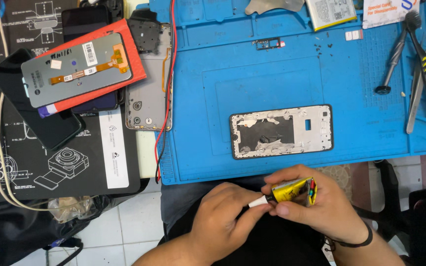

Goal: The person tests a smartphone by connecting a charger and navigating the screen. They then remove the battery, place the phone frame on the workbench, scrape off old adhesive with a metal tool, and apply fresh adhesive from a tube to the frame.

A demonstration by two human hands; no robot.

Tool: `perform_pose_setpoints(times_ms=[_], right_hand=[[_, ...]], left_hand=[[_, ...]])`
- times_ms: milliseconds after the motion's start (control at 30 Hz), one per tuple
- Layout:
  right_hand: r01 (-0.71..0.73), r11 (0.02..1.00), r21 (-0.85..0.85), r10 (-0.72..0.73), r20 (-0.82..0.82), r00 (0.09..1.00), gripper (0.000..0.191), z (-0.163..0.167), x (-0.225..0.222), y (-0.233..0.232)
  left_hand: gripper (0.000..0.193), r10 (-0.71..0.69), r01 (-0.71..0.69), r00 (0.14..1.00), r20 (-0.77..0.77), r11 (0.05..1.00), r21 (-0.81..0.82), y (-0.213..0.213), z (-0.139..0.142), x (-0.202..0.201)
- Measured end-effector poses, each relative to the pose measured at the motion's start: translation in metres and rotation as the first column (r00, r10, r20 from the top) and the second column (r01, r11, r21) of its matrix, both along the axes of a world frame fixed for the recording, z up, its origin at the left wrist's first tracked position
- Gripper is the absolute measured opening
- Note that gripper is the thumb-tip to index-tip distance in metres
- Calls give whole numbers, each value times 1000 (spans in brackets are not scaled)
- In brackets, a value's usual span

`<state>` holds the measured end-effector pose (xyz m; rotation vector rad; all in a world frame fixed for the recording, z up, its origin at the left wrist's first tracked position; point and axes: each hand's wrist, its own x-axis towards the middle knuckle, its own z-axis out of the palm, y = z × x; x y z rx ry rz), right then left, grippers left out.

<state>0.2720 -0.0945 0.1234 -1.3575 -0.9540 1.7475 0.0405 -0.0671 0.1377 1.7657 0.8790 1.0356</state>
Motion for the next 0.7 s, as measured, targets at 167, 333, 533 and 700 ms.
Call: perform_pose_setpoints(times_ms=[167,333,533,700], right_hand=[[-147,922,357,125,85,988,41,10,3,13],[-140,872,468,155,7,988,36,11,3,10],[-39,966,256,57,-66,996,37,6,1,-4],[-138,913,384,95,128,987,45,-3,-5,-4]], left_hand=[[31,-178,224,974,144,862,-454,5,-1,-14],[39,-212,359,932,293,643,-677,6,5,-19],[21,-199,202,979,43,920,-337,17,25,-27],[18,-153,155,983,-97,988,9,17,19,-19]])
